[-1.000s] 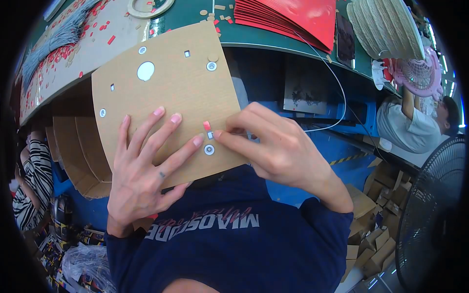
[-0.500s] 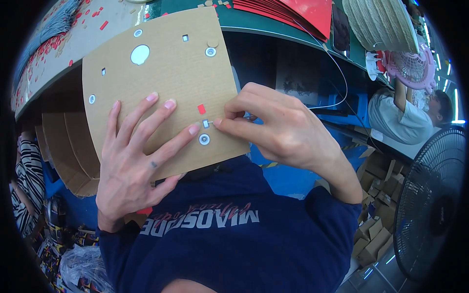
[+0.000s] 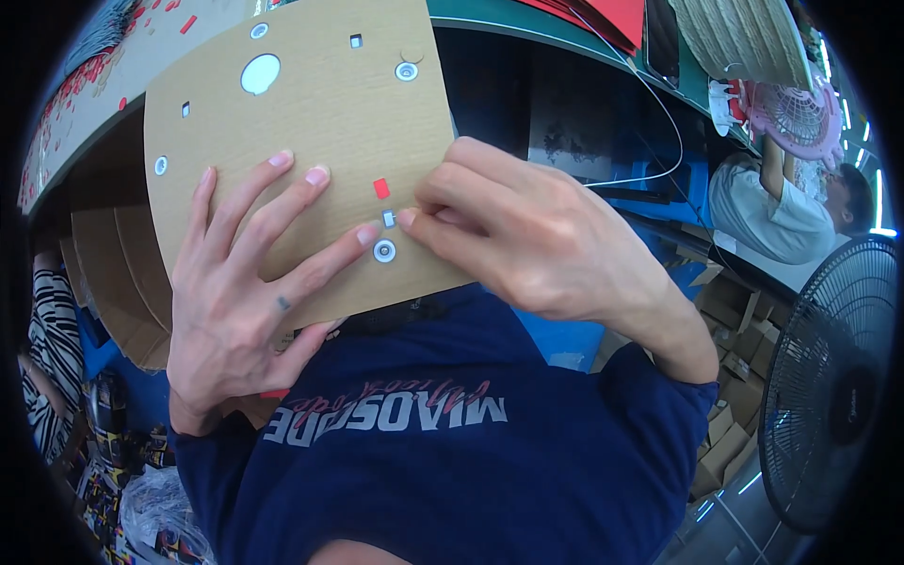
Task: Assembling electrical components and wires into a fixture template.
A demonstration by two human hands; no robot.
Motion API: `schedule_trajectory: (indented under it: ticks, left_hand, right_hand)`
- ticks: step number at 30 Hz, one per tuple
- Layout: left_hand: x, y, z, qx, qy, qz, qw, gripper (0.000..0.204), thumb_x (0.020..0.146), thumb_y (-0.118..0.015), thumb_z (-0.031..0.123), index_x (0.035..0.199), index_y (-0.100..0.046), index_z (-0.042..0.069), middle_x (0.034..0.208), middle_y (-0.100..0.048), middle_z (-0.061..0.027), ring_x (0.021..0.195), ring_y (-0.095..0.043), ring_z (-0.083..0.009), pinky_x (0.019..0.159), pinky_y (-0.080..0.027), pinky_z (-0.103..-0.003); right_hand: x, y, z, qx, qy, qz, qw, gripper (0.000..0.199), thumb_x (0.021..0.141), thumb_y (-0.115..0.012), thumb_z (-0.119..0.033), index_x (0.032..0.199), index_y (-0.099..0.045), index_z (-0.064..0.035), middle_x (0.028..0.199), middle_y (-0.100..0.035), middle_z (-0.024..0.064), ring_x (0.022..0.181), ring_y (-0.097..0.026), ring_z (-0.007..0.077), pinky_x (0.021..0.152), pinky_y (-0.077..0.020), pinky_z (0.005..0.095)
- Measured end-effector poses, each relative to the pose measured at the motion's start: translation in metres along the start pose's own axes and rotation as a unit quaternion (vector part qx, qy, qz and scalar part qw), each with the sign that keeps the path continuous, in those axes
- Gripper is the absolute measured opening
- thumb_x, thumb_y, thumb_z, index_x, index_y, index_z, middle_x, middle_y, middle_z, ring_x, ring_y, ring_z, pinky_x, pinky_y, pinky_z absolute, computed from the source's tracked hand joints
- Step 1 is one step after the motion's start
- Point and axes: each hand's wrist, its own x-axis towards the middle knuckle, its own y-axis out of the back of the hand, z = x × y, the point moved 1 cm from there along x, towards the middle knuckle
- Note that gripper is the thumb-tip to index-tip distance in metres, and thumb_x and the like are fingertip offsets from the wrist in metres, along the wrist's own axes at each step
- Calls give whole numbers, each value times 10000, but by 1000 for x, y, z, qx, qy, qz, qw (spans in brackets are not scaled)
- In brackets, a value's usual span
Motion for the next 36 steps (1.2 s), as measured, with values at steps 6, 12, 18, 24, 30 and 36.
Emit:
schedule_trajectory:
  ticks: [6,12,18,24,30,36]
  left_hand:
    - [-1,0,-2,0,4,-1,1000,785,577,-799,291,1350,-675,347,1496,-510,-89,1412,-443,-374,1157,-281,-679]
    - [1,1,-3,7,13,-2,1000,770,576,-779,313,1339,-685,351,1494,-516,-96,1405,-454,-372,1163,-282,-664]
    - [3,2,-4,15,10,-10,1000,719,617,-749,371,1334,-690,353,1497,-514,-102,1405,-454,-380,1158,-292,-663]
    - [3,2,-6,24,-5,7,1000,676,626,-750,408,1297,-716,334,1467,-556,-101,1375,-495,-392,1128,-334,-678]
    - [7,4,-5,12,7,2,1000,644,628,-753,394,1267,-734,324,1460,-567,-106,1375,-501,-393,1126,-340,-680]
    - [8,6,-6,13,0,6,1000,651,611,-762,384,1258,-742,314,1444,-584,-114,1370,-509,-397,1126,-340,-678]
  right_hand:
    - [0,-1,5,8,9,11,1000,408,647,-712,-22,1050,-751,35,903,-630,118,775,-646,247,612,-553,337]
    - [-2,7,10,-10,5,-7,1000,444,616,-700,-50,1047,-762,35,897,-644,128,762,-660,252,597,-564,331]
    - [0,5,18,-13,41,-8,999,490,589,-705,-76,1061,-760,43,896,-640,130,761,-656,254,585,-561,322]
    - [1,1,18,-17,73,-1,997,499,595,-719,-69,1074,-751,63,919,-637,143,751,-641,254,570,-554,321]
    - [0,1,17,-26,71,-2,997,503,595,-722,-71,1077,-746,73,933,-637,153,766,-642,258,579,-553,324]
    - [2,-5,15,-22,74,17,997,493,605,-727,-59,1082,-748,64,929,-643,151,763,-646,254,578,-559,315]
